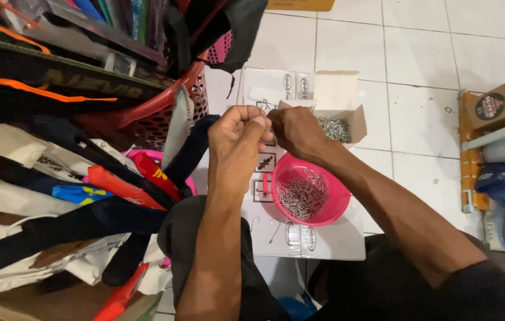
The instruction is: The person sits on the floor and repeatedly picks up small metal hooks from a pink bowl. They interlock the hooks by hand and place the assembled pieces into a cardboard box. The process continues throughout the clip.
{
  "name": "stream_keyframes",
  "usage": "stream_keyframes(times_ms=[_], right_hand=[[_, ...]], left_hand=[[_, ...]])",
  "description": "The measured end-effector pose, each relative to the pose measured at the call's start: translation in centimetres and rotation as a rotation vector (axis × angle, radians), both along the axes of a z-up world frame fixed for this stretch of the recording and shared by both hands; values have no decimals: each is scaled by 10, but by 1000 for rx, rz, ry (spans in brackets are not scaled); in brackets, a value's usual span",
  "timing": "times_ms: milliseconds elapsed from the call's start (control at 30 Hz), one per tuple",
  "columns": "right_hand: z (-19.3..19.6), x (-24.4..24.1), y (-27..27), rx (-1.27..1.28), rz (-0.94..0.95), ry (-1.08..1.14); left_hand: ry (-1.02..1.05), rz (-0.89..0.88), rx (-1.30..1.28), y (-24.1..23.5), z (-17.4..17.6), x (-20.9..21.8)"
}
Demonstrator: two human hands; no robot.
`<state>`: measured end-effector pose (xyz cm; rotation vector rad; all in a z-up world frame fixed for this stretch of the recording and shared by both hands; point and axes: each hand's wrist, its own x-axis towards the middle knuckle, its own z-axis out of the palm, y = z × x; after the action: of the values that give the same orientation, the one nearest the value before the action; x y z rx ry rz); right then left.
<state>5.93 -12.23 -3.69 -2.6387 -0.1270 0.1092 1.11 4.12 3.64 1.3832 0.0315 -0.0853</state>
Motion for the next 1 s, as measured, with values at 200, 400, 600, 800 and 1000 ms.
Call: stream_keyframes(times_ms=[200, 400, 600, 800, 1000], right_hand=[[22, -24, -26, 113, 130, -54], [32, -76, -31, 64, 333, 241], [-41, -100, -34, -663, 576, 83], [-138, -91, -64, -313, 539, -21], [-22, -89, -58, -117, 337, 288]], left_hand=[[-7, -8, 6, -1, 1, -2], [-11, -8, 22, -2, 5, -4], [-16, -7, 30, -4, 5, -6], [-11, -11, 48, -3, 11, -9], [-13, -58, 54, -2, 8, -7]])
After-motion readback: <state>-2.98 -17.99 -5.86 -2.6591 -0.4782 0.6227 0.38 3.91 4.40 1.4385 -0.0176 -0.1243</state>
